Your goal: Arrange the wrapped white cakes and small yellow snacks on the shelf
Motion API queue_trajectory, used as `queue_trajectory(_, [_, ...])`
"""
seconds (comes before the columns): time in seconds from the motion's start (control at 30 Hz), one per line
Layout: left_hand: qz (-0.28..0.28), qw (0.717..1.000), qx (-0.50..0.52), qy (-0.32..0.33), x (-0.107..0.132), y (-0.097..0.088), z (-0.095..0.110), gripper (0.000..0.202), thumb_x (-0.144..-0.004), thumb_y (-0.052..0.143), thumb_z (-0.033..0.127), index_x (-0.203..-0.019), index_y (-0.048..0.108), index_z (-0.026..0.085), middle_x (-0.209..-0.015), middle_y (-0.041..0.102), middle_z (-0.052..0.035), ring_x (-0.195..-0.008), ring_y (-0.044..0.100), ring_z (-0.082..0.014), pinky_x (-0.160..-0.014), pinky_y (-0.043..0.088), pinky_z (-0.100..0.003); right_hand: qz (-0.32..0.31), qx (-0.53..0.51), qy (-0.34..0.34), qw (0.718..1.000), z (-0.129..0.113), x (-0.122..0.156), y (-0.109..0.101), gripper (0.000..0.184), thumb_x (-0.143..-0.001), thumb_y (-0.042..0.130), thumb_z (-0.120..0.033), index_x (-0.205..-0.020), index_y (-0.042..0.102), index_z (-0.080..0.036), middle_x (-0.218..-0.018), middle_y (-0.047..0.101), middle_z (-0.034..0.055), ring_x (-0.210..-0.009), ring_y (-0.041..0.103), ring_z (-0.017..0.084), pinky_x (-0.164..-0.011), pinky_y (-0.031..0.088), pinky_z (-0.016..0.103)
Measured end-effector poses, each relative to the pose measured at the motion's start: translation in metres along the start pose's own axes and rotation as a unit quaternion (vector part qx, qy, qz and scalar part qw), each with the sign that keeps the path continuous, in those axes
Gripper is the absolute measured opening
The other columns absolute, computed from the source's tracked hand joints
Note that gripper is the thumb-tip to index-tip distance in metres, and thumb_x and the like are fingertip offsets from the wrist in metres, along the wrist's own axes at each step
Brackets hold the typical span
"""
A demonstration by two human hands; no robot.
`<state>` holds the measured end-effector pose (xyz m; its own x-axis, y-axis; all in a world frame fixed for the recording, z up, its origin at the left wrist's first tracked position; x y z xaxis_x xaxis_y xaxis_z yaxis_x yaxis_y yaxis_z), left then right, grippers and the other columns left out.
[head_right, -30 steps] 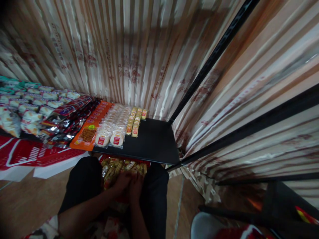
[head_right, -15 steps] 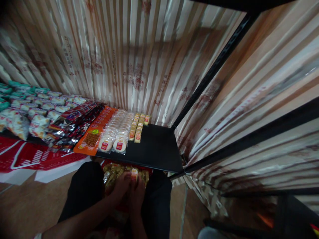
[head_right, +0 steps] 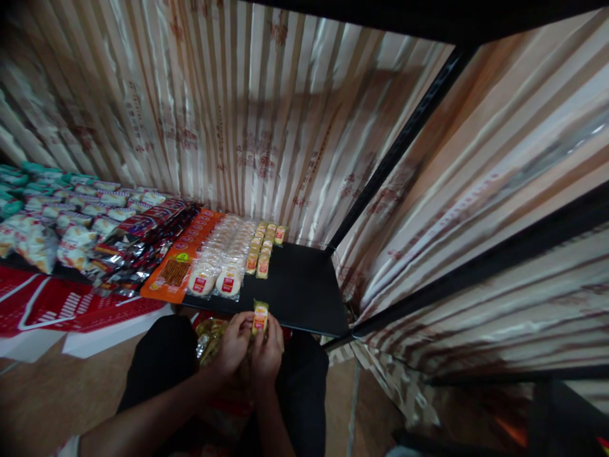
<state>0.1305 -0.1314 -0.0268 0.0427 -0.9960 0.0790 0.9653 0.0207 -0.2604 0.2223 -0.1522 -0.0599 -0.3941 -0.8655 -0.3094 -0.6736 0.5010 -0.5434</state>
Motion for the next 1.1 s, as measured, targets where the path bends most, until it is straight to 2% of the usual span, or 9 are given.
queue_trajectory(0.1, [0.008, 1.0, 0.002, 0.001, -0.01, -0.002, 0.007, 0.029, -0.075, 0.041, 0.008, -0.095, 0.059, 0.02, -0.1, 0.061, -0.0047, -0.096, 0.057, -0.0136, -0.09, 0.044, -0.026, 0.001, 0.007, 0.0, 1.0, -0.008, -0.011, 0.002, 0.044, -0.085, 0.036, -0.04, -0.116, 0.055, -0.015, -0.115, 0.057, 0.0144, -0.109, 0.051, 0.024, -0.092, 0.04, 0.038])
queue_trajectory(0.27, [0.017, 0.999, 0.03, 0.004, -0.025, -0.003, 0.012, 0.033, -0.075, 0.04, 0.006, -0.099, 0.059, 0.018, -0.102, 0.061, -0.0054, -0.092, 0.058, -0.0119, -0.087, 0.046, -0.023, -0.008, -0.012, 0.028, 0.999, -0.019, -0.027, 0.011, 0.046, -0.081, 0.041, -0.037, -0.122, 0.051, -0.016, -0.115, 0.053, 0.014, -0.105, 0.053, 0.024, -0.088, 0.043, 0.037])
queue_trajectory(0.5, [0.044, 0.999, -0.004, 0.009, -0.043, -0.002, 0.01, 0.035, -0.072, 0.041, 0.006, -0.1, 0.06, 0.016, -0.102, 0.062, -0.0059, -0.095, 0.058, -0.0135, -0.09, 0.044, -0.027, -0.001, -0.025, 0.01, 1.0, -0.017, -0.044, 0.031, 0.048, -0.076, 0.045, -0.029, -0.122, 0.05, -0.015, -0.11, 0.055, 0.0129, -0.101, 0.054, 0.024, -0.089, 0.043, 0.037])
queue_trajectory(0.6, [0.041, 0.999, -0.006, -0.002, -0.049, -0.003, 0.008, 0.037, -0.071, 0.042, 0.006, -0.102, 0.06, 0.015, -0.104, 0.063, -0.007, -0.096, 0.058, -0.0143, -0.091, 0.044, -0.027, -0.006, -0.004, 0.005, 1.0, -0.018, -0.047, 0.036, 0.048, -0.076, 0.044, -0.027, -0.121, 0.05, -0.013, -0.111, 0.055, 0.0136, -0.104, 0.052, 0.024, -0.093, 0.04, 0.038])
queue_trajectory(0.73, [0.034, 0.999, -0.024, -0.013, -0.053, -0.009, 0.012, 0.037, -0.072, 0.043, 0.005, -0.102, 0.061, 0.016, -0.106, 0.063, -0.0065, -0.101, 0.057, -0.0145, -0.093, 0.043, -0.026, -0.009, 0.014, 0.018, 1.0, -0.021, -0.049, 0.04, 0.047, -0.077, 0.043, -0.029, -0.122, 0.05, -0.016, -0.112, 0.056, 0.0124, -0.106, 0.051, 0.025, -0.093, 0.04, 0.037])
queue_trajectory(0.97, [0.011, 0.998, -0.056, -0.035, -0.057, -0.015, 0.025, 0.037, -0.076, 0.045, 0.011, -0.109, 0.059, 0.017, -0.112, 0.061, -0.006, -0.108, 0.054, -0.0156, -0.095, 0.04, -0.025, -0.026, -0.04, 0.051, 0.998, -0.016, -0.055, 0.052, 0.052, -0.075, 0.043, -0.028, -0.126, 0.048, -0.016, -0.111, 0.054, 0.0131, -0.097, 0.055, 0.023, -0.08, 0.047, 0.031])
queue_trajectory(1.1, [0.006, 0.997, -0.069, -0.043, -0.061, -0.014, 0.026, 0.036, -0.078, 0.045, 0.014, -0.112, 0.057, 0.016, -0.117, 0.061, -0.0075, -0.11, 0.054, -0.0174, -0.097, 0.039, -0.027, -0.019, -0.041, 0.044, 0.998, -0.013, -0.061, 0.058, 0.051, -0.074, 0.042, -0.027, -0.124, 0.05, -0.017, -0.107, 0.055, 0.0106, -0.099, 0.054, 0.022, -0.087, 0.044, 0.032])
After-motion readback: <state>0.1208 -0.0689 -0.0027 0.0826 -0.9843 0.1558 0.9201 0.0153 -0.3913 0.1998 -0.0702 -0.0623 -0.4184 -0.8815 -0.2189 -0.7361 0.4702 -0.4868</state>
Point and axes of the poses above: each hand's wrist, its own x-axis away from the middle knuckle, its own y-axis out of the palm, z = x × y, the point moved 1 cm from there along -x, towards the middle knuckle
